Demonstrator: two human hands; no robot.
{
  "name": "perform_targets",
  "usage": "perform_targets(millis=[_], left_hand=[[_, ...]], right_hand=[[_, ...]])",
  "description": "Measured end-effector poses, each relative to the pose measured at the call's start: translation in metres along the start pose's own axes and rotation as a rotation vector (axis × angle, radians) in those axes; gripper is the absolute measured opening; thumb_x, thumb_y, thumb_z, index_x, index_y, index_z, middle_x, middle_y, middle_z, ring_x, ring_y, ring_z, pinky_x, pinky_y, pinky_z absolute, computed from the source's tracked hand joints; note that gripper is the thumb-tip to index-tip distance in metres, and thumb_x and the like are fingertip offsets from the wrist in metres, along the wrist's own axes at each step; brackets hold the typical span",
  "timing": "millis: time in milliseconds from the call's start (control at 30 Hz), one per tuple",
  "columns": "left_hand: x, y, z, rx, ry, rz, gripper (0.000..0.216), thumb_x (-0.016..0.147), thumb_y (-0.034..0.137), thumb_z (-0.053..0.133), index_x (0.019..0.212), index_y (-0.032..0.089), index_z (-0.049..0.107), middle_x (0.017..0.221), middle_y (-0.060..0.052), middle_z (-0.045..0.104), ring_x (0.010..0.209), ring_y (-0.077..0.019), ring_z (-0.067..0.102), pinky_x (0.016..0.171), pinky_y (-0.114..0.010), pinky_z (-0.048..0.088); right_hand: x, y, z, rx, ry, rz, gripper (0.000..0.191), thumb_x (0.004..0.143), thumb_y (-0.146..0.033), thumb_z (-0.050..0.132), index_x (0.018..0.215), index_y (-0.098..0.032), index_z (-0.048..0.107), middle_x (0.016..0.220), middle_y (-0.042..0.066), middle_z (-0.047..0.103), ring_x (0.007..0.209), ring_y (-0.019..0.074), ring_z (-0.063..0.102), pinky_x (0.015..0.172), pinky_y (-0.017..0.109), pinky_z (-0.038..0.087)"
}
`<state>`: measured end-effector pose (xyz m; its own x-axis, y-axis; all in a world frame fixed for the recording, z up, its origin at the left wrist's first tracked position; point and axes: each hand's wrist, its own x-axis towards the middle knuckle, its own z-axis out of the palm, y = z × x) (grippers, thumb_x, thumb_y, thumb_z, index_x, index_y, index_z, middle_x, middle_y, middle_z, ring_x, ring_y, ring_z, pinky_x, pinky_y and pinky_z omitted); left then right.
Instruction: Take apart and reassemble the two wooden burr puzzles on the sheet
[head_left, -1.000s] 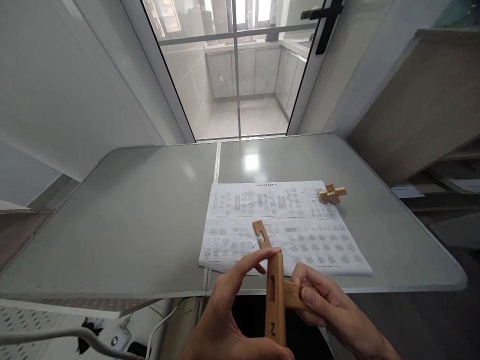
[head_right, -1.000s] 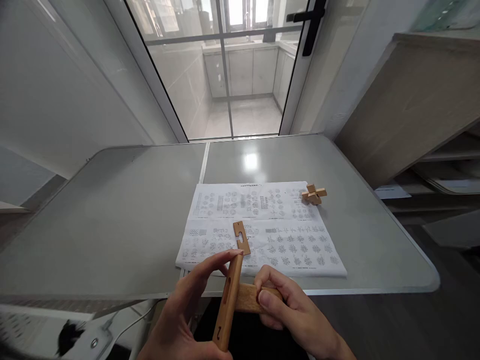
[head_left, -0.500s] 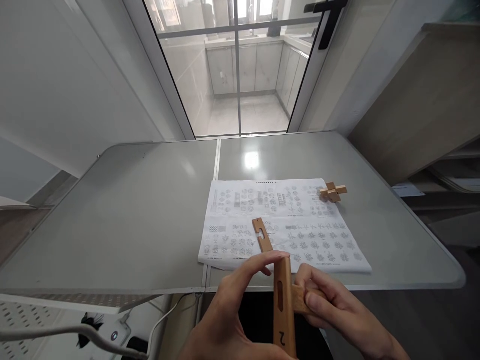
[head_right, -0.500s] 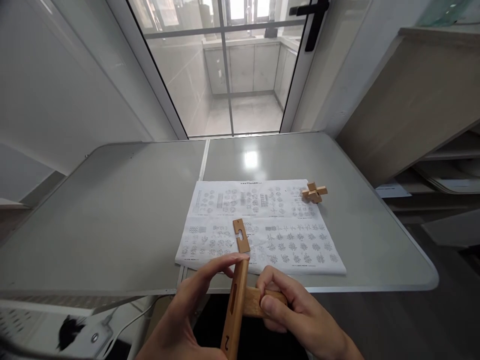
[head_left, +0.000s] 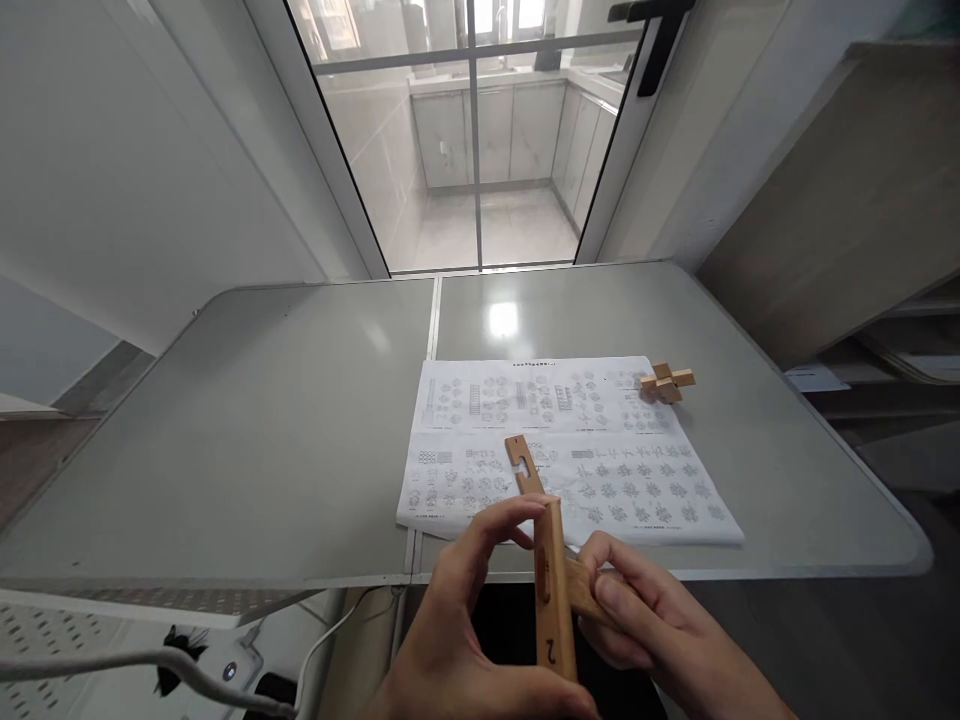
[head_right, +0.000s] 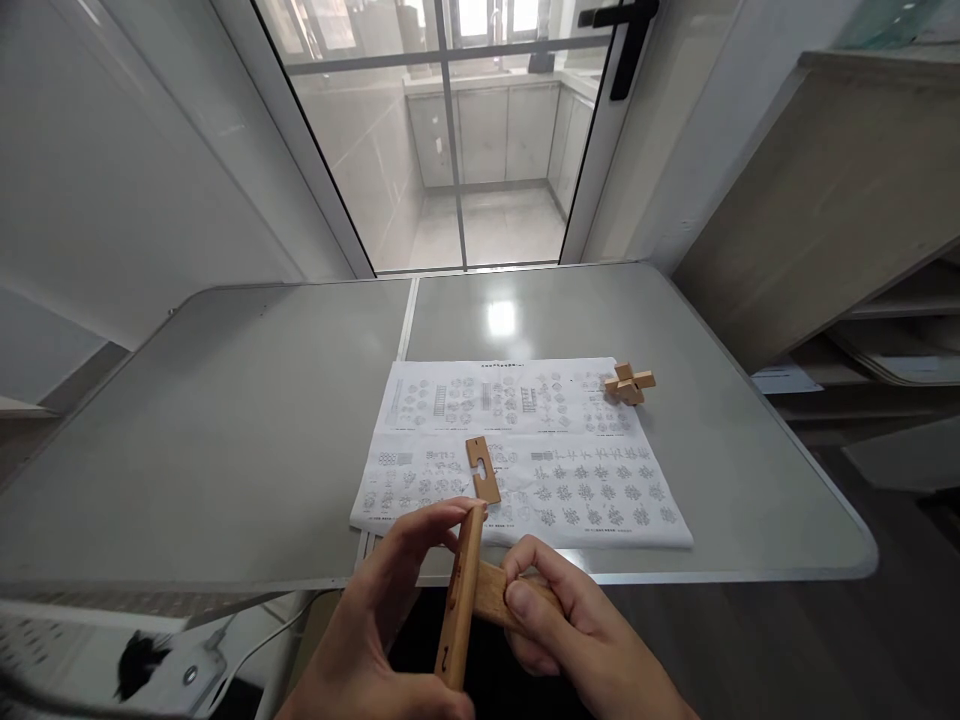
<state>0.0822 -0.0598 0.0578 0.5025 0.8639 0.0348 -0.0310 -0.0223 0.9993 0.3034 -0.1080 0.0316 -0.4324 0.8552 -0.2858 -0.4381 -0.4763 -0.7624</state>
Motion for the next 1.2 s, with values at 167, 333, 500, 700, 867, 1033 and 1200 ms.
perform_targets(millis=[167, 333, 500, 700, 867, 1033, 1200], left_hand=[[0.001, -0.004, 0.002, -0.049, 0.020, -0.001, 0.098, 0.062, 0.042, 0.104, 0.148, 0.038, 0.058, 0.153, -0.007, 0.059, 0.146, -0.0369, 0.052, 0.126, -0.047, 0.038], [-0.001, -0.005, -0.005, -0.067, -0.066, -0.008, 0.108, 0.057, 0.044, 0.106, 0.152, 0.040, 0.054, 0.153, -0.007, 0.060, 0.142, -0.0363, 0.054, 0.125, -0.046, 0.039], [-0.006, -0.012, -0.004, -0.111, -0.022, -0.014, 0.104, 0.063, 0.048, 0.103, 0.153, 0.038, 0.053, 0.157, -0.008, 0.057, 0.146, -0.0365, 0.051, 0.126, -0.046, 0.037], [-0.010, -0.017, 0.001, -0.170, 0.004, 0.002, 0.106, 0.064, 0.049, 0.102, 0.156, 0.037, 0.051, 0.158, -0.009, 0.057, 0.149, -0.0384, 0.049, 0.129, -0.048, 0.035], [-0.011, -0.016, 0.007, -0.122, 0.101, -0.019, 0.099, 0.063, 0.048, 0.102, 0.150, 0.034, 0.057, 0.155, -0.010, 0.059, 0.145, -0.0399, 0.052, 0.127, -0.051, 0.037], [-0.010, -0.017, 0.000, -0.151, -0.005, -0.037, 0.112, 0.056, 0.045, 0.106, 0.154, 0.039, 0.052, 0.157, -0.009, 0.058, 0.148, -0.0386, 0.050, 0.128, -0.049, 0.035], [-0.012, -0.019, -0.003, -0.112, -0.032, -0.022, 0.114, 0.054, 0.041, 0.107, 0.154, 0.040, 0.051, 0.157, -0.008, 0.058, 0.148, -0.0383, 0.051, 0.129, -0.048, 0.036]], right_hand=[[0.003, -0.006, 0.000, 0.011, -0.031, 0.026, 0.034, 0.109, -0.054, 0.060, 0.100, -0.022, 0.052, 0.065, -0.010, 0.033, 0.057, 0.0087, 0.024, 0.057, 0.025, 0.020], [0.004, -0.006, -0.003, -0.031, -0.129, 0.021, 0.035, 0.108, -0.054, 0.062, 0.102, -0.021, 0.054, 0.069, -0.008, 0.036, 0.059, 0.0082, 0.027, 0.057, 0.025, 0.022], [0.006, -0.007, 0.006, -0.017, -0.023, 0.055, 0.037, 0.109, -0.058, 0.055, 0.105, -0.021, 0.054, 0.067, -0.009, 0.036, 0.058, 0.0090, 0.027, 0.057, 0.025, 0.022], [0.003, -0.015, 0.014, -0.093, 0.048, 0.078, 0.048, 0.105, -0.066, 0.056, 0.121, -0.021, 0.062, 0.070, -0.007, 0.039, 0.061, 0.0106, 0.034, 0.061, 0.026, 0.028], [0.005, -0.017, 0.015, -0.180, 0.089, 0.062, 0.044, 0.109, -0.060, 0.054, 0.119, -0.019, 0.066, 0.070, -0.005, 0.042, 0.064, 0.0121, 0.035, 0.062, 0.027, 0.030], [0.007, -0.020, 0.020, -0.208, 0.055, 0.064, 0.045, 0.106, -0.063, 0.056, 0.097, -0.020, 0.061, 0.073, -0.005, 0.040, 0.063, 0.0108, 0.033, 0.061, 0.025, 0.033], [0.007, -0.022, 0.030, -0.240, 0.095, 0.043, 0.052, 0.102, -0.072, 0.055, 0.091, -0.021, 0.058, 0.078, -0.004, 0.039, 0.067, 0.0123, 0.034, 0.058, 0.024, 0.036]])
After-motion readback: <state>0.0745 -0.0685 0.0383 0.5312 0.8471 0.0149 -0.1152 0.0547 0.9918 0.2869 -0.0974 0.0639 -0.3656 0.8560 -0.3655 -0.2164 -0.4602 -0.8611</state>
